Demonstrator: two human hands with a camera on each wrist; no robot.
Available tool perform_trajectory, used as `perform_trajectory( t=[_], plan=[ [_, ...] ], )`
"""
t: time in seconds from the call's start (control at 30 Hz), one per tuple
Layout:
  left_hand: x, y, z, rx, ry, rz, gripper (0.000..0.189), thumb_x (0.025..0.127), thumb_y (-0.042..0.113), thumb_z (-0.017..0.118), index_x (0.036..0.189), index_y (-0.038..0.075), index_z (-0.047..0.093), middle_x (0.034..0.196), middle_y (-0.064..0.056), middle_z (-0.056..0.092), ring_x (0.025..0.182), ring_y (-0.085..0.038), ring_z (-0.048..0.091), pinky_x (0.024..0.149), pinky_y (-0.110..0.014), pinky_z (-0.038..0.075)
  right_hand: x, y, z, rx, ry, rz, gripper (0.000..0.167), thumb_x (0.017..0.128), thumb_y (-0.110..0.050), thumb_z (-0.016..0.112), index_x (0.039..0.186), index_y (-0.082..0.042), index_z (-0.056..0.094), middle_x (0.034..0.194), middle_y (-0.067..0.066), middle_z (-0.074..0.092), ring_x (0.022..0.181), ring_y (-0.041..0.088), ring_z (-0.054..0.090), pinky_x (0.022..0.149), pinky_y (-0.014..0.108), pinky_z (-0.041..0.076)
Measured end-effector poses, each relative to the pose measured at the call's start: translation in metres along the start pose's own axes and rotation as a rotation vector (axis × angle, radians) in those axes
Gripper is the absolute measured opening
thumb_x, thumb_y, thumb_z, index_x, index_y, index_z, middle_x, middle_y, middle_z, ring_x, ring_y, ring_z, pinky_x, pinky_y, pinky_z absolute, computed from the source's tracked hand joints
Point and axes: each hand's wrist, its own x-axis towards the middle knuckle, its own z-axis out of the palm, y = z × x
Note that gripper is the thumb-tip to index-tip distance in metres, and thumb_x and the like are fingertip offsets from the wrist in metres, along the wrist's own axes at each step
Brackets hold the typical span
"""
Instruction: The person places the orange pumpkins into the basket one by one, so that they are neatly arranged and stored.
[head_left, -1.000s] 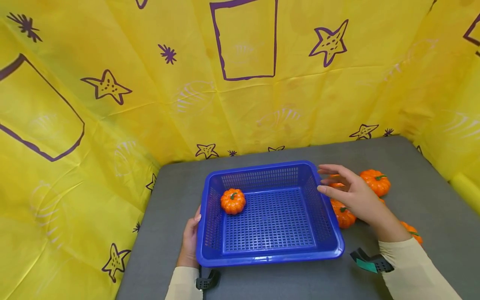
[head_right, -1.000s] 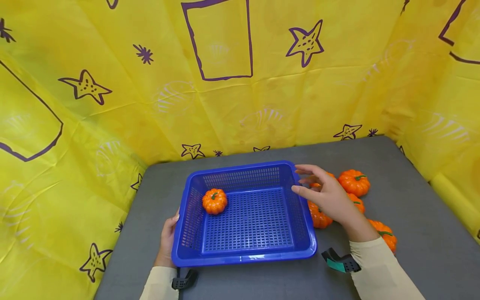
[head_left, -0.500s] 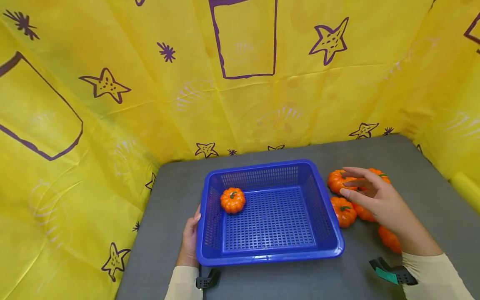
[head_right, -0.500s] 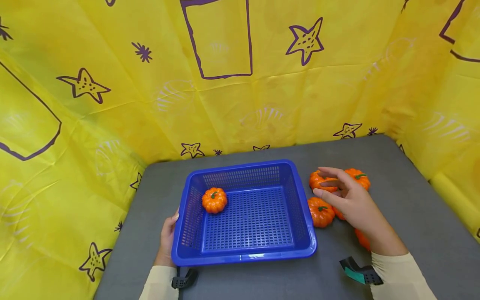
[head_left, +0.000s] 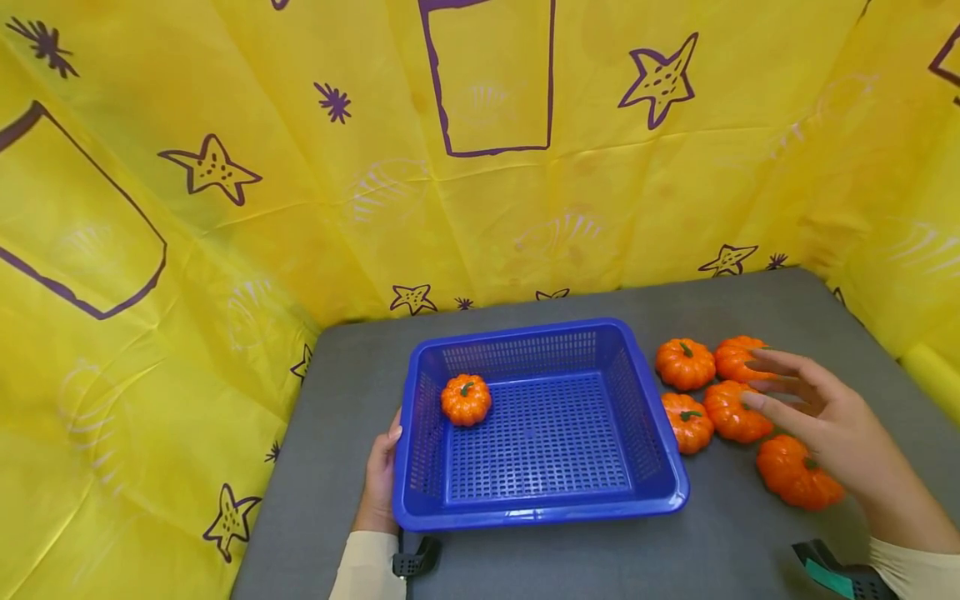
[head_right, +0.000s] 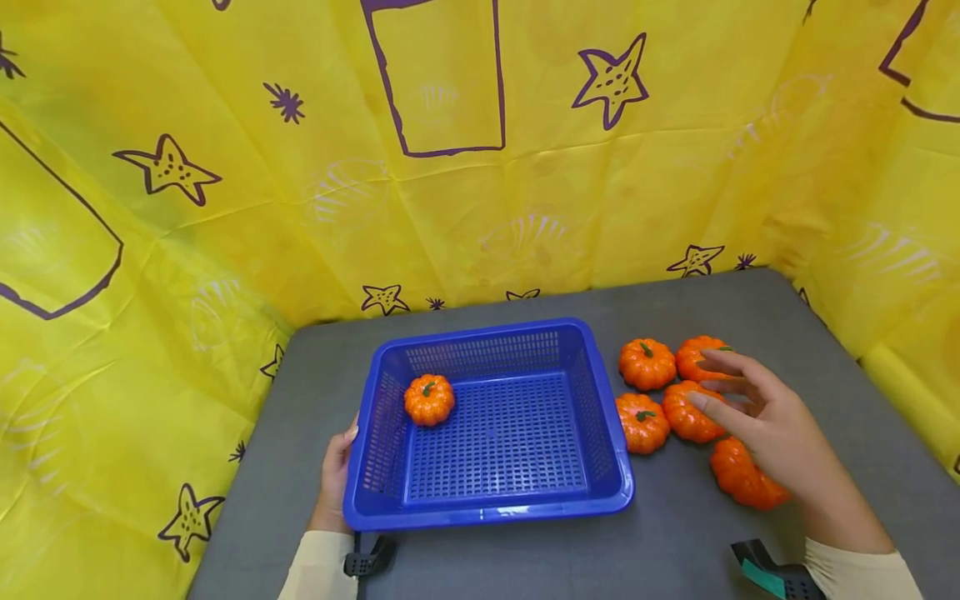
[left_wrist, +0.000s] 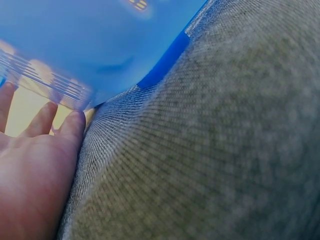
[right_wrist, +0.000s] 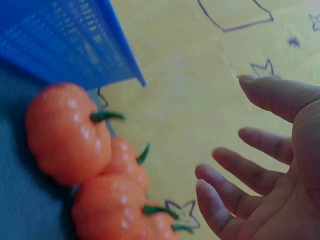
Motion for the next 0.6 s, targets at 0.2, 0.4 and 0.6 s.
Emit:
perform_trajectory(
  t=[0.2,0.4,0.6],
  plan=[
    [0.001,0.0,-0.001,0.001,-0.039,0.004,0.067,0.111,0.035,0.033,0.175,0.025,0.018,0.176,-0.016,0.027,0.15,-0.037,0.042,0.118,-0.048,0.042,-0.01,0.016,-0.014,-0.015,0.027,0.042,0.061,0.105,-0.01,0.073,0.162,-0.019,0.052,0.136,-0.02,0.061,0.111,-0.009,0.062,0.073,0.021,0.056],
    [0.002,0.0,-0.002,-0.01,-0.06,0.003,0.069,0.11,0.035,0.033,0.176,0.024,0.015,0.177,-0.016,0.025,0.151,-0.037,0.041,0.119,-0.048,0.041,-0.023,0.034,-0.023,0.039,0.094,0.053,0.06,0.103,-0.002,0.073,0.157,-0.023,0.057,0.14,-0.024,0.057,0.111,-0.012,0.061,0.077,0.013,0.054],
    [0.002,-0.002,-0.004,-0.023,-0.029,-0.001,0.067,0.11,0.036,0.038,0.175,0.027,0.021,0.176,-0.015,0.028,0.149,-0.037,0.044,0.117,-0.049,0.043,-0.034,0.049,-0.029,0.05,0.13,0.101,0.061,0.102,-0.001,0.074,0.153,-0.032,0.059,0.129,-0.031,0.063,0.107,-0.013,0.06,0.076,0.009,0.05]
  ],
)
